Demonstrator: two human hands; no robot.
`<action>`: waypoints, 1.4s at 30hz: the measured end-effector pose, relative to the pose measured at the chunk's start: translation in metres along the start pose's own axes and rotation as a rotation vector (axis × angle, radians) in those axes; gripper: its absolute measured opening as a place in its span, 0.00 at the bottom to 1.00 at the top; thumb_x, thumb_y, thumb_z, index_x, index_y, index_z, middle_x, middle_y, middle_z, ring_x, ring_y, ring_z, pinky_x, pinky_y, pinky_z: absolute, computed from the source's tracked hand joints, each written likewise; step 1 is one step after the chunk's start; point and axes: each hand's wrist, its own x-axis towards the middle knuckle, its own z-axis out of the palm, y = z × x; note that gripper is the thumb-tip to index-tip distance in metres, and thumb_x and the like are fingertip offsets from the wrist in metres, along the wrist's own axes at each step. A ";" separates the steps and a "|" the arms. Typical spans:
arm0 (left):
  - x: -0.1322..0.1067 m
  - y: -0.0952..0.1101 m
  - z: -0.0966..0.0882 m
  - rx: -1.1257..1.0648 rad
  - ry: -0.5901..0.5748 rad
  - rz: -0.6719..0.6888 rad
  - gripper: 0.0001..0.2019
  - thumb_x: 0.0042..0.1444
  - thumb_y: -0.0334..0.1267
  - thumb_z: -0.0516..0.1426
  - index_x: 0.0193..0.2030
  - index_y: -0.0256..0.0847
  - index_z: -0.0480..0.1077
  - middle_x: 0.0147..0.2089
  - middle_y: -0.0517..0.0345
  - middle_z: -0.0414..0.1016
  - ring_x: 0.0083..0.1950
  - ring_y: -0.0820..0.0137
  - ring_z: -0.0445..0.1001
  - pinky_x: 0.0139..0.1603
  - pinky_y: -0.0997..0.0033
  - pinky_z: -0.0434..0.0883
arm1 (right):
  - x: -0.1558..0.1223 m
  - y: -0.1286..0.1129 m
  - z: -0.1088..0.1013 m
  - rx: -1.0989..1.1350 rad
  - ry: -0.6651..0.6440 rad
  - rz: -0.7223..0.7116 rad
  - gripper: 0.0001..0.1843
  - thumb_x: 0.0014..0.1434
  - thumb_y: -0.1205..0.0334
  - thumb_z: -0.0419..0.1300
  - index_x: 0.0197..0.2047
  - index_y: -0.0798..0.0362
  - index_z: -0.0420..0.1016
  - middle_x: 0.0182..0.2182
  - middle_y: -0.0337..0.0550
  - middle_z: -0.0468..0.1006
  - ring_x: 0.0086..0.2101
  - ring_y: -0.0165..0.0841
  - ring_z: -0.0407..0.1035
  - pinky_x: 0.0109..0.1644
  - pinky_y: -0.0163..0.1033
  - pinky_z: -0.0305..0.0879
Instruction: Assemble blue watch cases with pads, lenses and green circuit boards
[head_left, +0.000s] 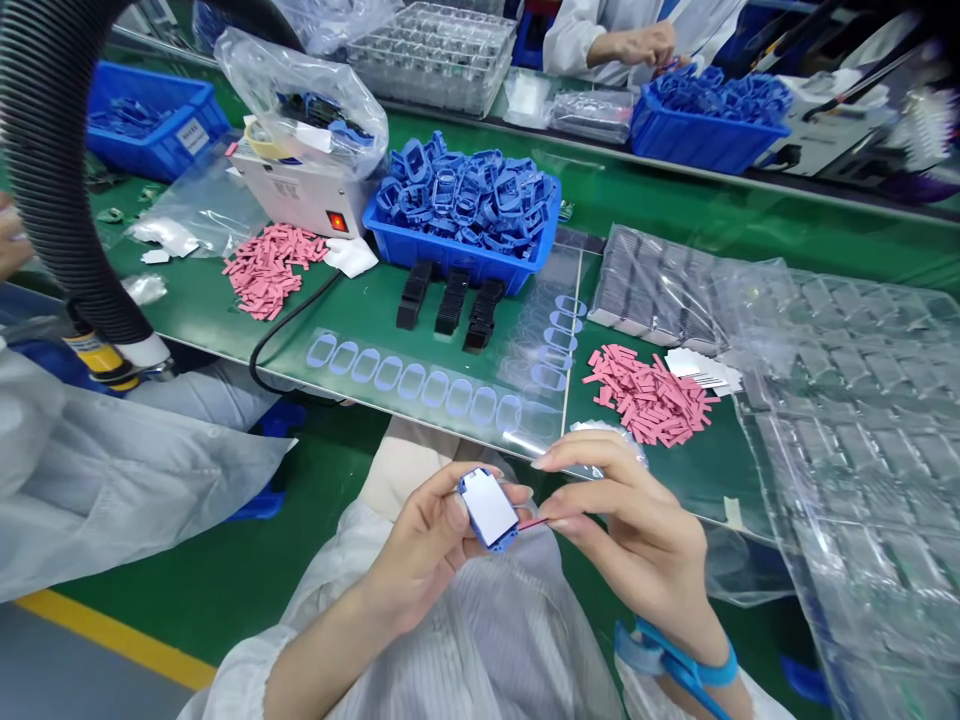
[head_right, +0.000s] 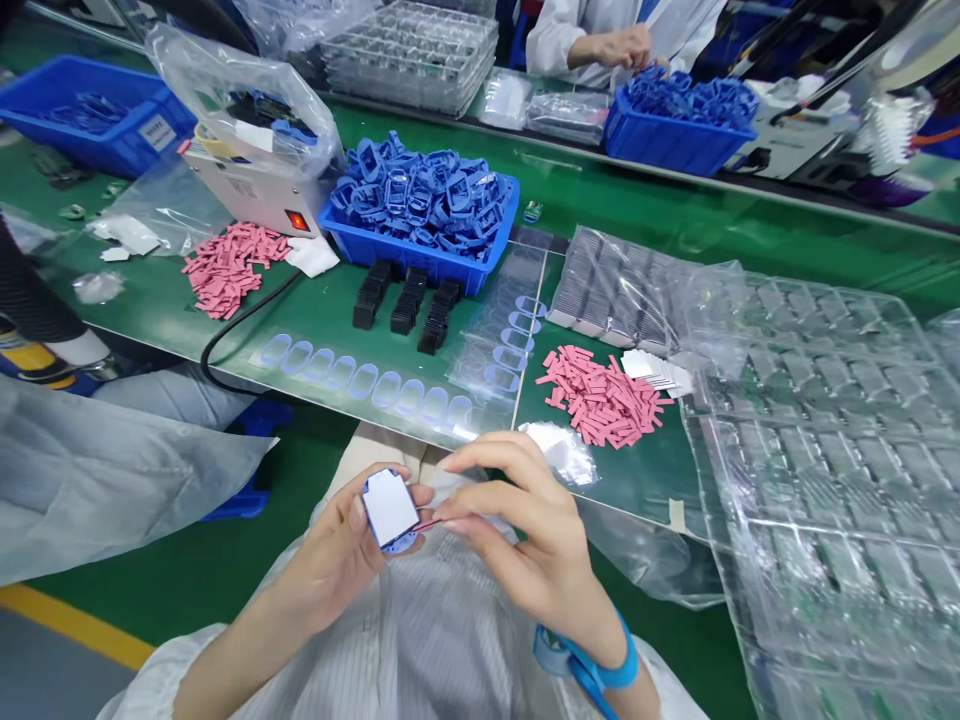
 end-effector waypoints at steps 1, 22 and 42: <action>0.000 0.000 0.000 -0.004 0.000 0.001 0.14 0.52 0.45 0.62 0.45 0.43 0.75 0.44 0.58 0.83 0.42 0.72 0.81 0.42 0.80 0.75 | 0.000 0.001 0.000 0.004 -0.005 0.005 0.07 0.61 0.70 0.56 0.38 0.50 0.73 0.42 0.45 0.73 0.42 0.37 0.67 0.45 0.48 0.65; -0.003 0.001 0.005 -0.023 0.043 0.001 0.13 0.53 0.43 0.62 0.44 0.44 0.75 0.41 0.59 0.83 0.39 0.77 0.80 0.40 0.82 0.75 | -0.008 -0.009 0.013 -0.536 0.135 -0.295 0.09 0.55 0.74 0.62 0.39 0.54 0.78 0.37 0.44 0.80 0.41 0.38 0.70 0.44 0.46 0.66; 0.005 -0.004 0.015 0.115 0.044 0.206 0.13 0.52 0.44 0.63 0.45 0.50 0.75 0.49 0.62 0.81 0.53 0.73 0.76 0.53 0.79 0.69 | -0.022 -0.010 0.043 -0.099 0.384 0.095 0.17 0.54 0.61 0.65 0.48 0.50 0.75 0.41 0.47 0.75 0.40 0.42 0.68 0.42 0.50 0.65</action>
